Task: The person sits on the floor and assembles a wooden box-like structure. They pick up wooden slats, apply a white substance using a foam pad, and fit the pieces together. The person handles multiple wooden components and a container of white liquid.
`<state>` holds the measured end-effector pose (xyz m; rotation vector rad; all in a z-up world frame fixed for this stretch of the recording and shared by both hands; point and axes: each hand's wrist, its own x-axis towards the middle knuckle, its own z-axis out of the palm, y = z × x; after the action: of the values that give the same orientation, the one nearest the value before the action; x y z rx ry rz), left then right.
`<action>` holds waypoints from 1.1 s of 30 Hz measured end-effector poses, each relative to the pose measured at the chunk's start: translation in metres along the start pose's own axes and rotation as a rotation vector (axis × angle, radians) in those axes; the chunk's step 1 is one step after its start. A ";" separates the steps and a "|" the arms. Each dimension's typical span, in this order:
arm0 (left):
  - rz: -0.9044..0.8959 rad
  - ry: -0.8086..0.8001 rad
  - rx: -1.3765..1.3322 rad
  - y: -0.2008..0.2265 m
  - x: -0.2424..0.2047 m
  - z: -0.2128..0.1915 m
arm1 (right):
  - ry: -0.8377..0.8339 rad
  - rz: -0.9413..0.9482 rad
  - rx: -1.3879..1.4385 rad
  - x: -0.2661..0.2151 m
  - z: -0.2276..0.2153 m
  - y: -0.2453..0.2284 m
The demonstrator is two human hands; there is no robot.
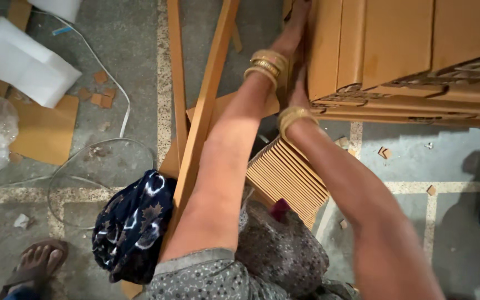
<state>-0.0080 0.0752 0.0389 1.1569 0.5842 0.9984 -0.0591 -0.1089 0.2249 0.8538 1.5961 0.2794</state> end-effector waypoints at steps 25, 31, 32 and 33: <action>0.232 -0.185 0.046 0.297 -0.126 0.077 | 0.571 0.412 -0.146 -0.258 -0.019 0.081; 0.224 -0.209 -0.120 0.333 -0.135 0.142 | 0.681 0.816 -0.158 -0.315 -0.012 0.150; 0.231 -0.254 -0.216 0.328 -0.144 0.150 | 0.709 0.884 -0.155 -0.323 -0.011 0.158; 0.316 -0.207 -0.030 0.323 -0.147 0.155 | 0.656 0.884 -0.220 -0.326 -0.011 0.161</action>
<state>-0.0602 -0.1040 0.3779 1.3332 0.2238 1.1325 -0.0157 -0.2084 0.5721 1.3380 1.6204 1.4545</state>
